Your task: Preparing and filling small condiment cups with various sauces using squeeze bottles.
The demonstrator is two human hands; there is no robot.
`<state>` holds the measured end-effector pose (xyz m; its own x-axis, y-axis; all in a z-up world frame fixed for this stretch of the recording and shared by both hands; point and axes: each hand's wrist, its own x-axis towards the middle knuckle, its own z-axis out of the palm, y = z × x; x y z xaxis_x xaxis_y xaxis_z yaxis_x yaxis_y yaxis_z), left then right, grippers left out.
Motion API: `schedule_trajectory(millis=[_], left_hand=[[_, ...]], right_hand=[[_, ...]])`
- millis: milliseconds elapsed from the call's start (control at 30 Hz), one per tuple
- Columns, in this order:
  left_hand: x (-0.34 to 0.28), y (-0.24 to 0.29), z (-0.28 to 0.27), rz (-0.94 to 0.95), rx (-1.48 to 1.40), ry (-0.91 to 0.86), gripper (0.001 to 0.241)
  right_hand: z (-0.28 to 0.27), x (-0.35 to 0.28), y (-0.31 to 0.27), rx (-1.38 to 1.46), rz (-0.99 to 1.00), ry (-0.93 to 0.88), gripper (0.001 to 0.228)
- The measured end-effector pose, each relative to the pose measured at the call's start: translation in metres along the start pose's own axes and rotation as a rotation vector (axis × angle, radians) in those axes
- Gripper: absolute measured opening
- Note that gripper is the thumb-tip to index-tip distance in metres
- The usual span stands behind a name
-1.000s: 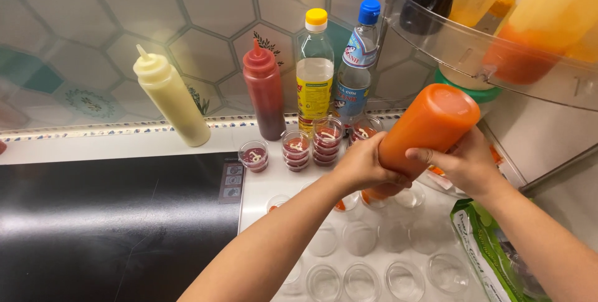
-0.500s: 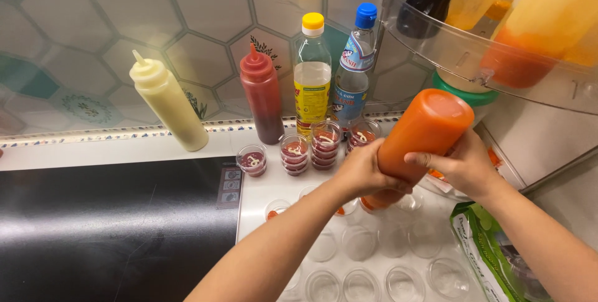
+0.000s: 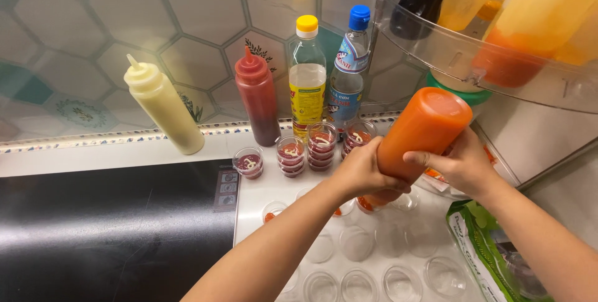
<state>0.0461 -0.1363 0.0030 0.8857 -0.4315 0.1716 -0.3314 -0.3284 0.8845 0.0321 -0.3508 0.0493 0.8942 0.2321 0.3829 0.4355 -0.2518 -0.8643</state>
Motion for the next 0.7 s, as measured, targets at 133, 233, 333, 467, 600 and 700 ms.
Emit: schedule_trajectory(millis=[133,233,333,467,600,700], left_hand=[[0.014,-0.001,0.004,0.065,-0.039,-0.012,0.092],[0.024,0.020,0.000,0.089,-0.045,-0.059,0.096],[0.031,0.032,0.003,0.097,-0.028,-0.058,0.096],[0.031,0.024,0.018,0.131,-0.072,-0.040,0.095],[0.023,0.015,0.033,0.125,-0.108,0.001,0.089],[0.020,0.012,0.040,0.097,-0.062,0.023,0.088]], right_hand=[[-0.011,0.006,-0.016,0.026,0.063,0.003,0.065],[-0.025,0.008,-0.027,0.054,0.117,0.012,0.062],[-0.034,0.006,-0.038,0.028,0.105,0.019,0.061],[-0.036,-0.002,-0.040,-0.038,0.055,0.025,0.065],[-0.035,-0.013,-0.023,-0.084,0.066,0.071,0.073],[-0.036,-0.017,-0.012,-0.088,0.117,0.088,0.072]])
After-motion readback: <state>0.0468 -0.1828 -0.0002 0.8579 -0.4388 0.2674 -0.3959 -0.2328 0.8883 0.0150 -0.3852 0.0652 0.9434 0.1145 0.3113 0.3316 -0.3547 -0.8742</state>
